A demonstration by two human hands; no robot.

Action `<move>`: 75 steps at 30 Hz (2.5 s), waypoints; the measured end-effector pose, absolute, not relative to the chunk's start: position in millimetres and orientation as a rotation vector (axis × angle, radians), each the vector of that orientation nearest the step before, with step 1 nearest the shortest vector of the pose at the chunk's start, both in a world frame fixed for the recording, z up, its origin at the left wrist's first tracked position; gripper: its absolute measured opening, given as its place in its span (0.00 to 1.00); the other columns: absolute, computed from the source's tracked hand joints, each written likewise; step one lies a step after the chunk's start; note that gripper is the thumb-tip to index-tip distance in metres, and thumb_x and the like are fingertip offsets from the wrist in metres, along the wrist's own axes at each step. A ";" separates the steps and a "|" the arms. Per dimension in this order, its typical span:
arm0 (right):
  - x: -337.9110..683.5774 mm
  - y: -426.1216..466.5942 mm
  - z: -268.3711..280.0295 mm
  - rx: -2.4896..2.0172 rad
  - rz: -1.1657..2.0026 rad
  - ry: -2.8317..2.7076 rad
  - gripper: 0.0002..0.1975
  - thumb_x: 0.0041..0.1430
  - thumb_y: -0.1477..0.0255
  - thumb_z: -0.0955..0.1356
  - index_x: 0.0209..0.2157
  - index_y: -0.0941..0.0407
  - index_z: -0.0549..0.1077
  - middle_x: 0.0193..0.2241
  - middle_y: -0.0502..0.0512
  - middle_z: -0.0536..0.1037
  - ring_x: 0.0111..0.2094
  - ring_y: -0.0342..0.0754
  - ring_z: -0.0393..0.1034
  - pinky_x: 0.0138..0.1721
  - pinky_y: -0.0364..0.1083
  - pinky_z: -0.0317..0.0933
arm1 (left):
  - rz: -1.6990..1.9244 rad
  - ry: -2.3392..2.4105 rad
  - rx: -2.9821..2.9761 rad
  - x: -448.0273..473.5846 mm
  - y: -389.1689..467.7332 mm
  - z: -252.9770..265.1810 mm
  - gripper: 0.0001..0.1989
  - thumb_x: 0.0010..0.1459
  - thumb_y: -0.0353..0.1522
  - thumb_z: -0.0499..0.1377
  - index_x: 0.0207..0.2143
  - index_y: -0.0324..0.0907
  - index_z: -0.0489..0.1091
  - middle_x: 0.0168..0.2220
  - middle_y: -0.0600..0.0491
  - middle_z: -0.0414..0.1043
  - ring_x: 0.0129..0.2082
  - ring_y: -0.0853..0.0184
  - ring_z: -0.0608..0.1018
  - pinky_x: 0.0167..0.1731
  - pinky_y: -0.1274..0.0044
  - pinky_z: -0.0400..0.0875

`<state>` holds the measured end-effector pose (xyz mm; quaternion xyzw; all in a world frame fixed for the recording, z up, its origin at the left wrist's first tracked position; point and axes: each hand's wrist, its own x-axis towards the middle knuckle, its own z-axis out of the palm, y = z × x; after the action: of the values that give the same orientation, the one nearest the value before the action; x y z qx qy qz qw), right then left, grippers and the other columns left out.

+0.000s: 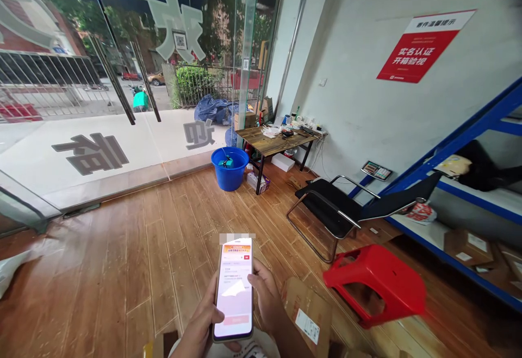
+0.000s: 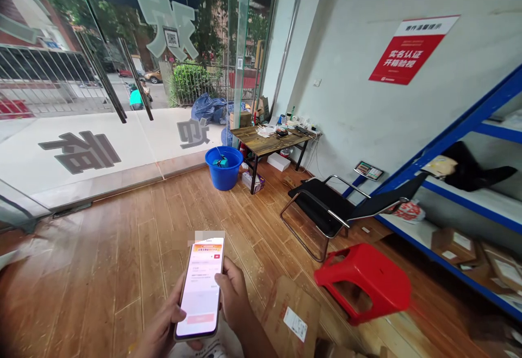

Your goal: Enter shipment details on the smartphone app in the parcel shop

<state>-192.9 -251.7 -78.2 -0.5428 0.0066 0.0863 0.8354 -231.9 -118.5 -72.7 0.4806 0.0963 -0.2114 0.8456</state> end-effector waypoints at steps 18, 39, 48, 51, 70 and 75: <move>-189.7 -238.7 -74.8 -1.094 0.126 0.236 0.20 0.43 0.52 0.70 0.25 0.55 0.73 0.18 0.50 0.74 0.20 0.48 0.65 0.24 0.46 0.59 | -0.516 0.161 0.993 -226.7 -111.5 -83.9 0.45 0.41 0.27 0.51 0.63 0.43 0.37 0.52 0.44 0.66 0.35 0.56 0.75 0.21 0.75 0.68; -183.9 -234.3 -73.6 -1.065 0.135 0.271 0.24 0.42 0.50 0.71 0.28 0.58 0.74 0.17 0.50 0.75 0.18 0.46 0.65 0.21 0.44 0.58 | -0.600 0.159 0.990 -219.9 -105.5 -84.0 0.48 0.41 0.27 0.53 0.64 0.45 0.32 0.51 0.41 0.67 0.31 0.54 0.76 0.25 0.69 0.70; -183.0 -233.9 -75.8 -1.055 0.136 0.266 0.23 0.40 0.50 0.72 0.25 0.57 0.72 0.16 0.49 0.73 0.17 0.45 0.64 0.18 0.43 0.56 | -0.599 0.148 0.897 -218.9 -103.2 -100.3 0.50 0.41 0.28 0.55 0.64 0.50 0.31 0.49 0.46 0.68 0.34 0.56 0.75 0.28 0.71 0.69; -181.9 -233.8 -77.8 -1.058 0.142 0.260 0.22 0.40 0.51 0.72 0.23 0.57 0.71 0.15 0.48 0.72 0.18 0.44 0.64 0.20 0.43 0.56 | -0.579 0.138 0.951 -219.1 -106.3 -92.8 0.50 0.40 0.28 0.53 0.64 0.45 0.30 0.47 0.44 0.70 0.32 0.56 0.75 0.24 0.72 0.69; -183.2 -234.2 -78.3 -1.106 0.141 0.287 0.24 0.38 0.49 0.72 0.24 0.57 0.70 0.15 0.48 0.72 0.16 0.43 0.63 0.20 0.43 0.57 | -0.531 0.186 1.073 -220.0 -113.5 -67.7 0.47 0.36 0.28 0.51 0.61 0.37 0.38 0.45 0.43 0.71 0.35 0.55 0.75 0.22 0.74 0.68; -180.4 -234.4 -84.7 -1.155 0.128 0.275 0.25 0.39 0.49 0.72 0.23 0.58 0.69 0.15 0.47 0.70 0.17 0.41 0.62 0.19 0.41 0.54 | -0.593 0.192 1.062 -218.8 -113.1 -68.4 0.48 0.37 0.29 0.51 0.62 0.43 0.34 0.39 0.46 0.74 0.29 0.57 0.76 0.22 0.72 0.69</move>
<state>-180.4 -234.4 -84.7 -0.5436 0.1296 0.0603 0.8271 -218.8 -113.1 -68.4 0.4981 0.0899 -0.2780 0.8164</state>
